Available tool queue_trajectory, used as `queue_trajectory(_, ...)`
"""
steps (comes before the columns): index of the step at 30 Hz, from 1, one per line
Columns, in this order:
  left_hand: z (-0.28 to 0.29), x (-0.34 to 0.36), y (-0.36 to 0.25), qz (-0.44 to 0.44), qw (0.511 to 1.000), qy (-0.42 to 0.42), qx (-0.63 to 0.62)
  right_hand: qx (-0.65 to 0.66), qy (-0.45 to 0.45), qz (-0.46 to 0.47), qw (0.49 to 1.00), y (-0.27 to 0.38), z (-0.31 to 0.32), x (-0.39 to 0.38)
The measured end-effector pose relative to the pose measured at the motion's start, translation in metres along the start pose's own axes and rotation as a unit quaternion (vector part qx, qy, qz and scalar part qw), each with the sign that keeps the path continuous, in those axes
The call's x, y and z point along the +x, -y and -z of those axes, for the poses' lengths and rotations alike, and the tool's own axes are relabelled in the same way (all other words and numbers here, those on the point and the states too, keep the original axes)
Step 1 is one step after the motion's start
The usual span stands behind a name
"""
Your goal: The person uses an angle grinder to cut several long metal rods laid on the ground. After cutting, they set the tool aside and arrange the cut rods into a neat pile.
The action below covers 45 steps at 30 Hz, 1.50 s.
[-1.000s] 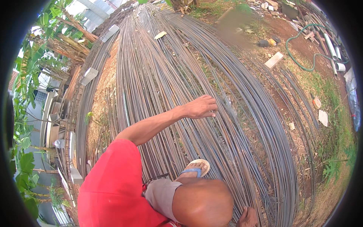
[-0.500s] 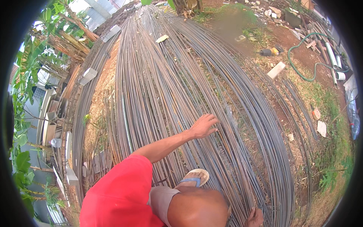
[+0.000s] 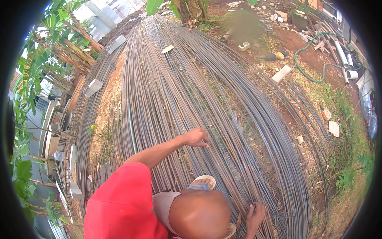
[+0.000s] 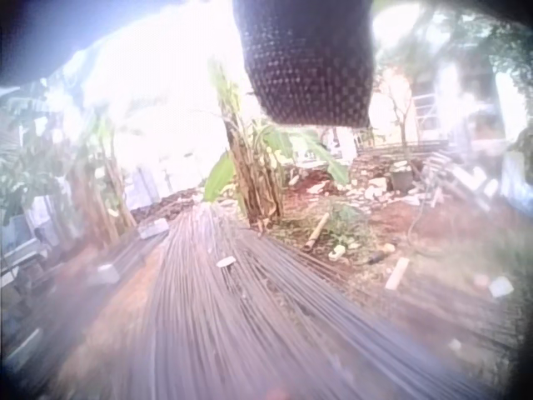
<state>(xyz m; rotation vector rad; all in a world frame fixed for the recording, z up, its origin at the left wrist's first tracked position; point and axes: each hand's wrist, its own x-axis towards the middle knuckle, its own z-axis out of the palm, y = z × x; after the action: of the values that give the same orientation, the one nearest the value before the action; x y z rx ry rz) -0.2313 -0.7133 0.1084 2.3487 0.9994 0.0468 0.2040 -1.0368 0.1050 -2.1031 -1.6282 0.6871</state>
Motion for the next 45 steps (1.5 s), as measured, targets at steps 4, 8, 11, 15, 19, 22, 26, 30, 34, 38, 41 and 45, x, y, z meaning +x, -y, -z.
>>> queue_trajectory(4,-0.018,-0.006,0.001,-0.021,0.999,-0.026,0.018,0.105,0.057,0.021,0.993,0.007,-0.044,0.010)
queue_trajectory(8,-0.039,0.000,-0.001,0.049,0.998,-0.026,-0.018,0.195,0.126,-0.055,0.971,0.023,-0.037,0.035)
queue_trajectory(11,-0.036,0.008,-0.007,0.060,0.998,-0.002,0.007,0.133,0.198,-0.065,0.969,0.017,-0.034,0.048)
queue_trajectory(15,-0.034,0.009,-0.015,0.067,0.996,0.013,0.065,0.158,0.164,-0.069,0.971,0.009,-0.045,0.042)
queue_trajectory(19,-0.028,0.014,-0.026,0.117,0.980,0.095,0.132,0.180,0.150,-0.076,0.969,0.009,-0.050,0.036)
queue_trajectory(22,-0.027,0.013,-0.025,0.127,0.977,0.104,0.134,0.181,0.166,-0.113,0.963,0.011,-0.055,0.036)
queue_trajectory(26,-0.029,0.008,-0.028,0.145,0.979,0.066,0.124,0.135,0.153,-0.133,0.970,0.014,-0.062,0.037)
queue_trajectory(30,-0.044,-0.006,-0.024,0.114,0.984,-0.028,0.132,0.120,0.140,-0.133,0.974,0.016,-0.070,0.035)
queue_trajectory(34,-0.039,0.002,-0.033,0.152,0.979,0.019,0.134,0.134,0.118,-0.124,0.976,0.015,-0.069,0.030)
queue_trajectory(38,-0.032,0.000,-0.036,0.174,0.972,0.049,0.152,0.098,0.171,-0.157,0.968,0.038,-0.056,0.036)
queue_trajectory(41,-0.034,0.005,-0.027,0.180,0.970,0.062,0.149,0.062,0.098,-0.079,0.990,0.046,-0.060,0.031)
queue_trajectory(45,-0.025,0.007,-0.032,0.204,0.964,0.117,0.124,0.011,0.059,-0.020,0.998,0.041,-0.065,0.022)
